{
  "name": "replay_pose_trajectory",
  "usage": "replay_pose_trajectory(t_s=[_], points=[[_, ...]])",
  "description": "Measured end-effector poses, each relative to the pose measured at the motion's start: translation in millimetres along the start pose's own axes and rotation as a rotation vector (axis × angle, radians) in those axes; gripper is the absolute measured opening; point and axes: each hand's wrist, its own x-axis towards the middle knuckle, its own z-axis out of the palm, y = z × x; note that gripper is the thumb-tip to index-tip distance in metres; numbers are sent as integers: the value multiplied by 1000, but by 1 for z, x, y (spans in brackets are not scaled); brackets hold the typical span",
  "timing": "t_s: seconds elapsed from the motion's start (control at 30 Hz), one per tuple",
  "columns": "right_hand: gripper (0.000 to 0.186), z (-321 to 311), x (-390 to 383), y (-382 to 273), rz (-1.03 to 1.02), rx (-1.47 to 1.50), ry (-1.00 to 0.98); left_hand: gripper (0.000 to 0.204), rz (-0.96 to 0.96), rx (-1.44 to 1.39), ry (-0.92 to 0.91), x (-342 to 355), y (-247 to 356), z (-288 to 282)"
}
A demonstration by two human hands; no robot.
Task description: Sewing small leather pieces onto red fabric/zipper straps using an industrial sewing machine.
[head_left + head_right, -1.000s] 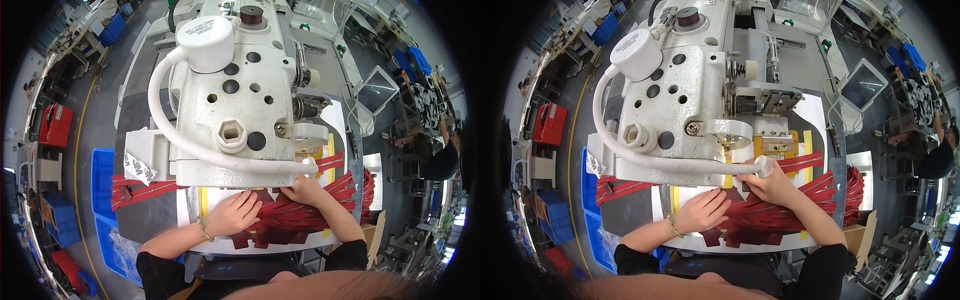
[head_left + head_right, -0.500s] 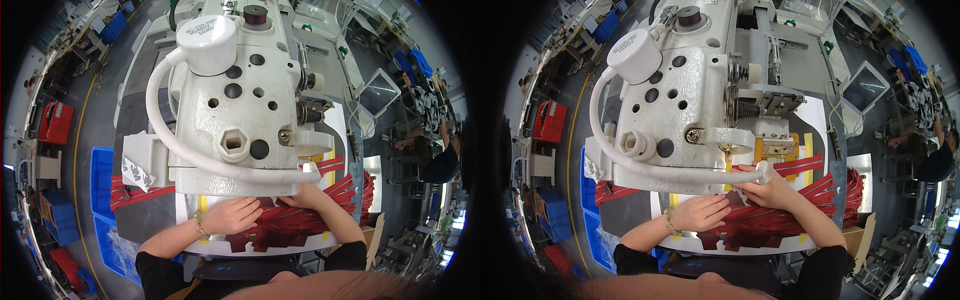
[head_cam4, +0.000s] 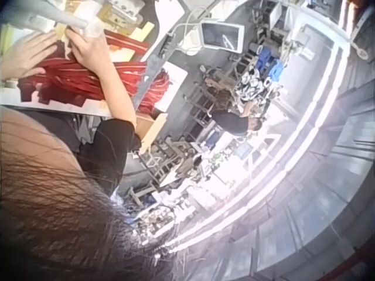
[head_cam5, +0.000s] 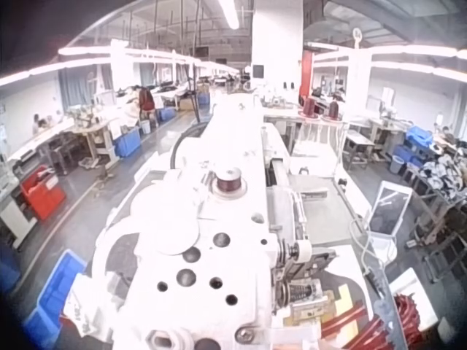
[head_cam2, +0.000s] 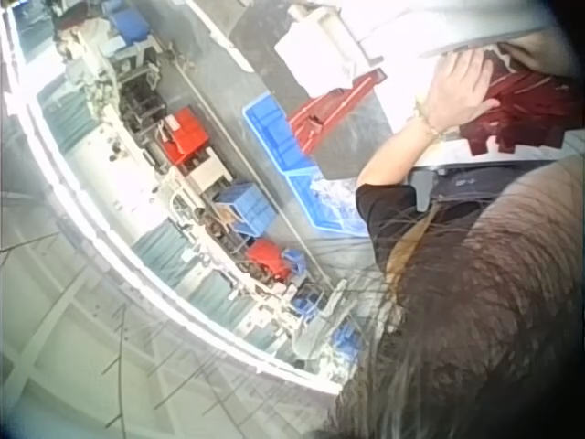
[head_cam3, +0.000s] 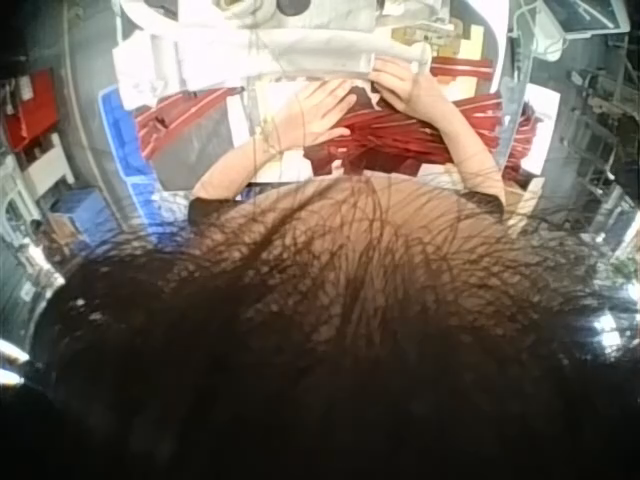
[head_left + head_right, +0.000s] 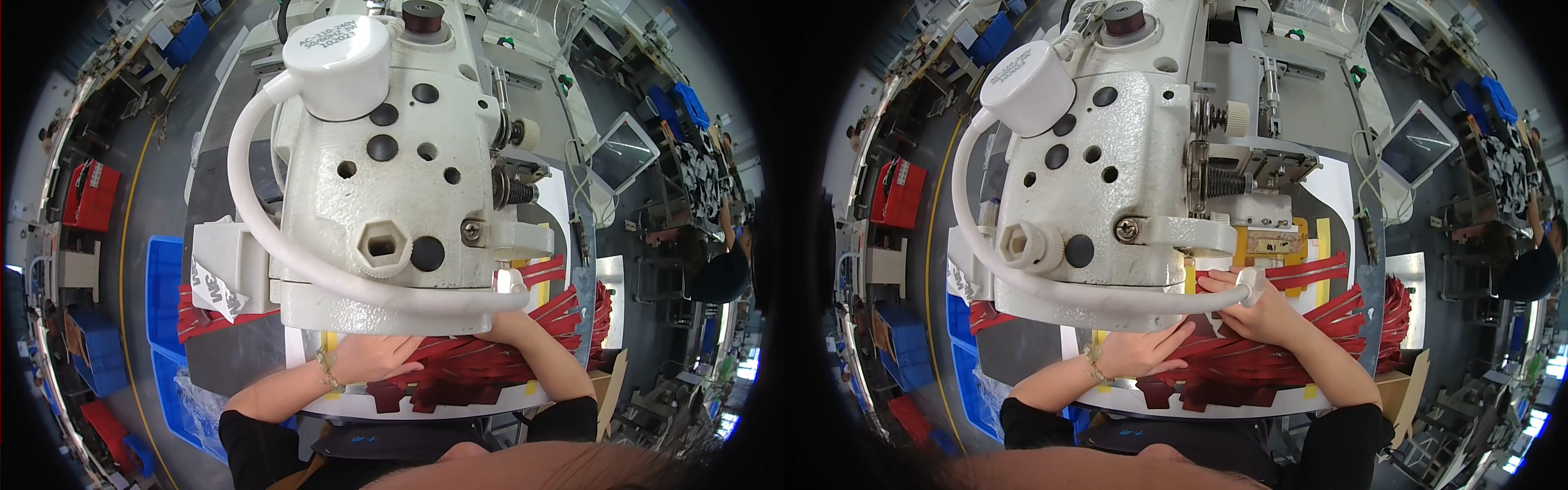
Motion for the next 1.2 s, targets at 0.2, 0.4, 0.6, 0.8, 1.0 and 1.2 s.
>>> replay_pose_trajectory(t_s=[0.2,0.4,0.6,0.8,1.0,1.2], points=[[40,4,-1,-1,-29,-95,26,61,4,42,-58,-5,3,5],[39,-1,1,-5,-4,-12,58,63,209,219,-106,-8,-2,8],[40,-2,4,-7,-3,16,84,62,30,12,-105,-11,3,13],[40,-12,9,-16,-36,-26,152,64,61,172,-101,-10,4,14],[40,-8,7,-11,-45,-35,153,65,135,279,-123,-3,1,4],[40,3,4,3,-113,-163,35,63,35,14,-119,-9,2,17]])
